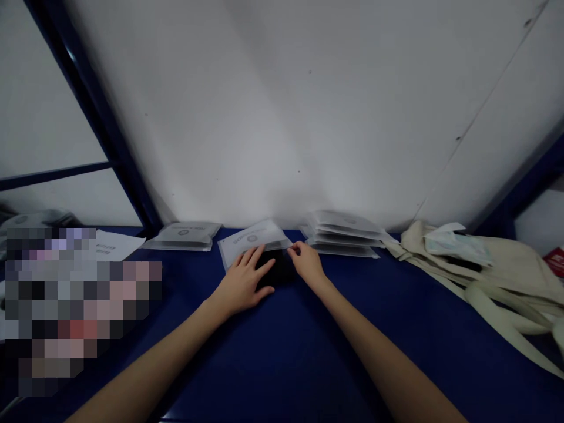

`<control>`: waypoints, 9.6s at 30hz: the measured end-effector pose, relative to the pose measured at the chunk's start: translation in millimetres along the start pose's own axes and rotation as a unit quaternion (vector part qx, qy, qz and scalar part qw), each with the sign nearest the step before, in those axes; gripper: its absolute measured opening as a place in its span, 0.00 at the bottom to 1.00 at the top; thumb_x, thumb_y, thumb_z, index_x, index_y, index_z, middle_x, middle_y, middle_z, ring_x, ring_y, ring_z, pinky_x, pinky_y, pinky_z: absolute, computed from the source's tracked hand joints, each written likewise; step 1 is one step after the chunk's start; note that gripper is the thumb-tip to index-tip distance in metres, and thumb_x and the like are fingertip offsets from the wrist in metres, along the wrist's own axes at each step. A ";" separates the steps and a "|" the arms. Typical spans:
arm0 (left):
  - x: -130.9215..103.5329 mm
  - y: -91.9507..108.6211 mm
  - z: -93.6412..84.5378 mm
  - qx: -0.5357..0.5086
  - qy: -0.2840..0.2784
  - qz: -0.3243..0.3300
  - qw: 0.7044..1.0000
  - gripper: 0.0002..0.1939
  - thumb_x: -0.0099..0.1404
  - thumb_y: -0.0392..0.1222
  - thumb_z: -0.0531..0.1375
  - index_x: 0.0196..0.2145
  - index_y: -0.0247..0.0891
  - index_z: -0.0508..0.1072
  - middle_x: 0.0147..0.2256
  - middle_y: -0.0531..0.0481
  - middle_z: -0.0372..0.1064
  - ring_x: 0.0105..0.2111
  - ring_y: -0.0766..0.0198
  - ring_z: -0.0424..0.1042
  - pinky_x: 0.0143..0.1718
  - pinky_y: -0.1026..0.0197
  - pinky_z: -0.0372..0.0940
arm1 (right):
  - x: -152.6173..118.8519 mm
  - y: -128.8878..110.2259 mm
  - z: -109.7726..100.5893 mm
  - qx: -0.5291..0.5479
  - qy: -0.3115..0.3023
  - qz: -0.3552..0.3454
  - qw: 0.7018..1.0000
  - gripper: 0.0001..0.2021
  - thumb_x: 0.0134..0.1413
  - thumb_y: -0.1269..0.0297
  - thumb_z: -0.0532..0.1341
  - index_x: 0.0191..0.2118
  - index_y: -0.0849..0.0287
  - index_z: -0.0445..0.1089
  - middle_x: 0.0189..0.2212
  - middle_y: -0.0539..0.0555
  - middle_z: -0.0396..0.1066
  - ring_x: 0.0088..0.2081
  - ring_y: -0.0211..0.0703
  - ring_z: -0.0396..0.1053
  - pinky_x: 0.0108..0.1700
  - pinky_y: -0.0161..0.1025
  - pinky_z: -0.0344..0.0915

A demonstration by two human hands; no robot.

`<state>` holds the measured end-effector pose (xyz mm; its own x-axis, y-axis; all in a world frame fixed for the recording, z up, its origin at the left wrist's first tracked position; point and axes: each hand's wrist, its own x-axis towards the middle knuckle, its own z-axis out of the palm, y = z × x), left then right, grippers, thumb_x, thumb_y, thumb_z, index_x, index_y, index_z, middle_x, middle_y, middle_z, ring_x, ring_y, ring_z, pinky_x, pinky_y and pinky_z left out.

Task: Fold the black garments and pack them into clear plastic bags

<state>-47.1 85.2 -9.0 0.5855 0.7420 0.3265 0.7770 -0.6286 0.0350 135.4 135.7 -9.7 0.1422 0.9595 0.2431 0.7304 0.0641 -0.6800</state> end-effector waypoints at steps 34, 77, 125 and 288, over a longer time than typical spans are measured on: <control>-12.3 30.8 12.2 0.015 -0.050 -0.067 0.996 0.26 0.67 0.43 0.45 0.61 0.29 0.52 0.62 0.37 0.44 0.62 0.48 0.43 0.58 0.45 0.49 | -22.0 -17.2 -4.9 -0.094 -0.154 0.037 0.983 0.09 0.47 0.66 0.54 0.25 0.61 0.70 0.25 0.52 0.70 0.29 0.39 0.65 0.28 0.31 0.53; 3.0 -41.6 -3.2 -0.027 -0.017 -0.169 0.985 0.16 0.64 0.29 0.46 0.45 0.38 0.66 0.45 0.45 0.66 0.44 0.60 0.66 0.39 0.62 0.63 | -55.9 -54.2 34.6 -0.298 -0.184 -0.243 0.904 0.28 0.60 0.56 0.45 0.64 0.59 0.48 0.64 0.58 0.41 0.62 0.62 0.41 0.57 0.60 0.47; 12.4 -58.9 -3.1 -0.596 0.031 -0.425 0.681 0.04 0.56 0.29 0.55 0.24 0.33 0.65 0.15 0.58 0.59 0.12 0.75 0.57 0.16 0.70 0.51 | -40.9 -27.3 18.4 -0.394 -0.051 -0.060 0.916 0.26 0.61 0.58 0.47 0.59 0.73 0.55 0.56 0.68 0.58 0.56 0.59 0.54 0.50 0.50 0.55; 14.8 -31.8 -9.1 -0.664 0.211 -0.384 0.606 0.10 0.46 0.29 0.53 0.26 0.40 0.56 0.13 0.63 0.56 0.11 0.75 0.53 0.14 0.71 0.44 | -35.5 -50.8 6.5 0.391 -0.209 0.094 0.891 0.09 0.45 0.68 0.53 0.17 0.60 0.57 0.12 0.41 0.49 0.13 0.26 0.43 0.19 0.32 0.40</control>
<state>-65.3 114.1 3.3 -0.1598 0.9851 -0.0643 -0.2514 0.0224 0.9676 89.0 100.2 11.7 -0.1686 0.9812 -0.0939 0.0082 -0.0938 -0.9956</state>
